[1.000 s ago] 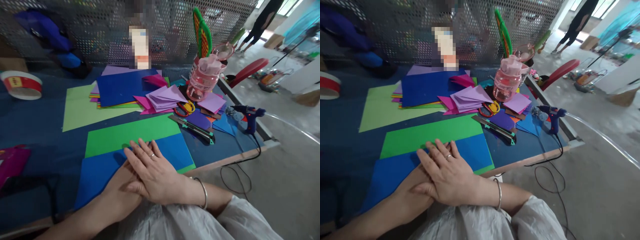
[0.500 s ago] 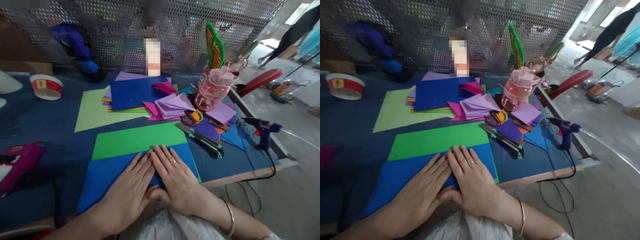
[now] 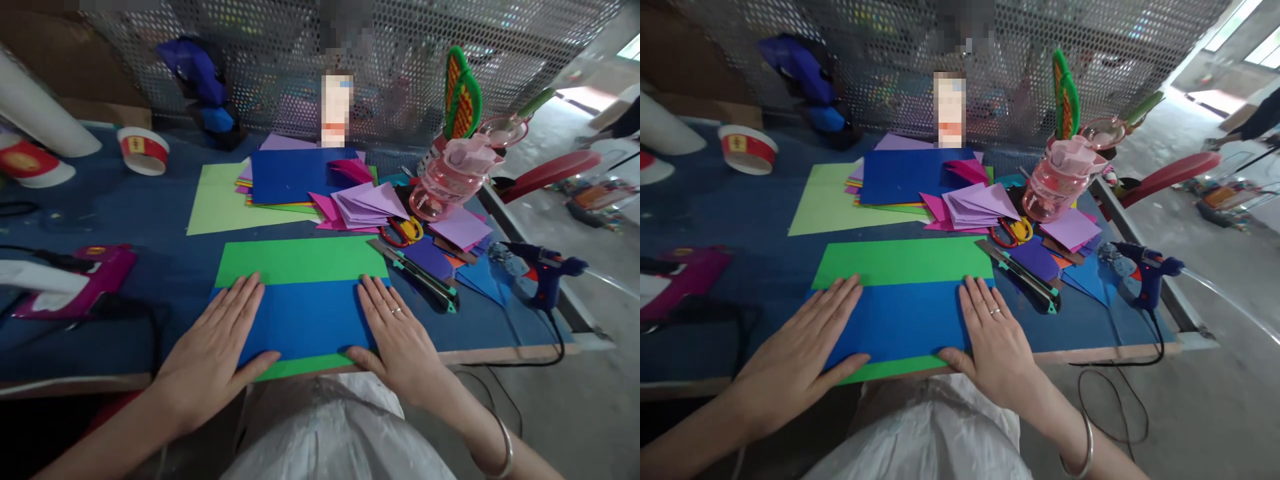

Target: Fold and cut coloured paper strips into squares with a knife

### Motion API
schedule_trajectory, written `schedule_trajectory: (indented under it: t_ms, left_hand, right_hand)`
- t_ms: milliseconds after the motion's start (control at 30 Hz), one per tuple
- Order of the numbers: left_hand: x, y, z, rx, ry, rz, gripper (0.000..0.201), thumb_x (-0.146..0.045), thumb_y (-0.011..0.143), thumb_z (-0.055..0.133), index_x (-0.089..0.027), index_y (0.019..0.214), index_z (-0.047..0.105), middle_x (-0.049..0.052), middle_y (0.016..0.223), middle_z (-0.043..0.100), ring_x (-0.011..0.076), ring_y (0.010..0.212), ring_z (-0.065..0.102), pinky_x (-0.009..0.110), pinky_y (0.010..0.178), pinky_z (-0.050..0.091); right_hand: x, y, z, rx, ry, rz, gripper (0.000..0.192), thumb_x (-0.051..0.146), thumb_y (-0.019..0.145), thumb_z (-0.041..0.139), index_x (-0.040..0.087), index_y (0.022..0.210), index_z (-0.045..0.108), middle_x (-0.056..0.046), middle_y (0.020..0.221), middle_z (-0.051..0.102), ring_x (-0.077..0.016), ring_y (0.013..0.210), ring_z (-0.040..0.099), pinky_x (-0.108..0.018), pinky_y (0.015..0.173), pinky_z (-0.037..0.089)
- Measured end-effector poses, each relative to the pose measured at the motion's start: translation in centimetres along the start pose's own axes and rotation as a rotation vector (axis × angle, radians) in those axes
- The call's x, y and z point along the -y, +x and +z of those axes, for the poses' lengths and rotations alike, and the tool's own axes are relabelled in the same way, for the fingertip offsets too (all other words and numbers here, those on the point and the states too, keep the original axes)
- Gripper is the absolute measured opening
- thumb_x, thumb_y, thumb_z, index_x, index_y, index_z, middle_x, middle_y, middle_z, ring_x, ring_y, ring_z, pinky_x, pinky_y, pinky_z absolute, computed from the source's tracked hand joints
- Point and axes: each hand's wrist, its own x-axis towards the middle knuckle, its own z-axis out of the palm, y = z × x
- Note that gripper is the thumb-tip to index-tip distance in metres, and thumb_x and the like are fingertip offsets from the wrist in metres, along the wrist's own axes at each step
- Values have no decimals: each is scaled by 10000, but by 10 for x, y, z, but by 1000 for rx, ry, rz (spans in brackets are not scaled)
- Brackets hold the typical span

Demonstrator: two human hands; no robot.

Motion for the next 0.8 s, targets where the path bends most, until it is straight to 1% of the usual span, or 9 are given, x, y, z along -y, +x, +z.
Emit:
schedule_trajectory:
  t_ms: [100, 167, 267, 400, 467, 567, 633, 700, 800]
  left_hand:
    - [6, -17, 1, -12, 12, -63, 896, -665, 1068, 285, -107, 1718, 25, 259, 1692, 381, 432, 1491, 501, 589, 1165, 458]
    - [10, -27, 3, -23, 3, -112, 865, -647, 1075, 285, -139, 1722, 18, 241, 1711, 357, 438, 1505, 482, 605, 1175, 454]
    - [12, -37, 2, -35, -34, -171, 862, -673, 1065, 256, -194, 1725, -23, 191, 1762, 258, 477, 1526, 432, 667, 1180, 435]
    - [-3, -25, -12, -30, -67, -184, 833, -651, 1069, 270, -274, 1716, -97, 88, 1809, 34, 518, 1594, 257, 760, 1221, 313]
    - [-17, -9, -21, -53, -75, -98, 814, -624, 1082, 289, -253, 1725, -46, 108, 1804, 86, 484, 1609, 247, 733, 1257, 270]
    - [-38, 23, -24, -23, -138, 87, 848, -615, 1090, 332, -153, 1723, 5, 177, 1768, 238, 394, 1611, 308, 591, 1268, 349]
    - [-48, 44, -18, 39, -199, 150, 880, -604, 1090, 377, -156, 1717, -49, 180, 1757, 274, 348, 1618, 310, 532, 1269, 367]
    - [-52, 62, -10, 89, -255, 192, 894, -570, 1096, 402, -188, 1705, -129, 175, 1746, 308, 333, 1614, 323, 534, 1272, 358]
    - [-53, 82, 0, 193, -326, 225, 1088, -678, 1013, 530, -182, 1697, -156, 201, 1728, 336, 361, 1602, 342, 553, 1279, 340]
  right_hand:
    - [-6, -10, 4, -52, -43, 16, 926, 668, 1064, 392, 59, 1707, 121, -244, 1712, 331, -365, 1596, 344, -603, 1209, 439]
    - [-7, -17, 7, -94, -59, 36, 898, 638, 1073, 403, 65, 1707, 128, -240, 1699, 366, -364, 1584, 370, -594, 1194, 447]
    - [-10, -23, 5, -205, -34, 66, 744, 521, 1088, 465, 116, 1682, 274, -195, 1631, 503, -338, 1531, 466, -572, 1211, 416]
    - [-27, -24, -8, -488, -32, 107, 463, 236, 1070, 528, 219, 1533, 527, -98, 1364, 746, -276, 1384, 616, -516, 1214, 388]
    - [-41, -20, -14, -582, -118, 198, 388, 216, 1067, 528, 209, 1448, 600, -116, 1290, 766, -285, 1279, 667, -491, 1125, 454]
    - [-59, -11, -16, -503, -255, 340, 367, 326, 1080, 520, 157, 1380, 648, -170, 1256, 744, -329, 1138, 681, -483, 956, 523]
    - [-67, -5, -12, -403, -293, 365, 420, 383, 1076, 518, 119, 1374, 651, -197, 1231, 728, -355, 1099, 667, -489, 895, 534]
    - [-73, -1, -8, -346, -290, 371, 442, 391, 1073, 512, 104, 1380, 647, -203, 1191, 719, -361, 1069, 655, -483, 858, 541]
    - [-76, -3, -7, -334, -233, 366, 421, 374, 1077, 493, 119, 1371, 654, -185, 1127, 708, -337, 1022, 655, -457, 839, 555]
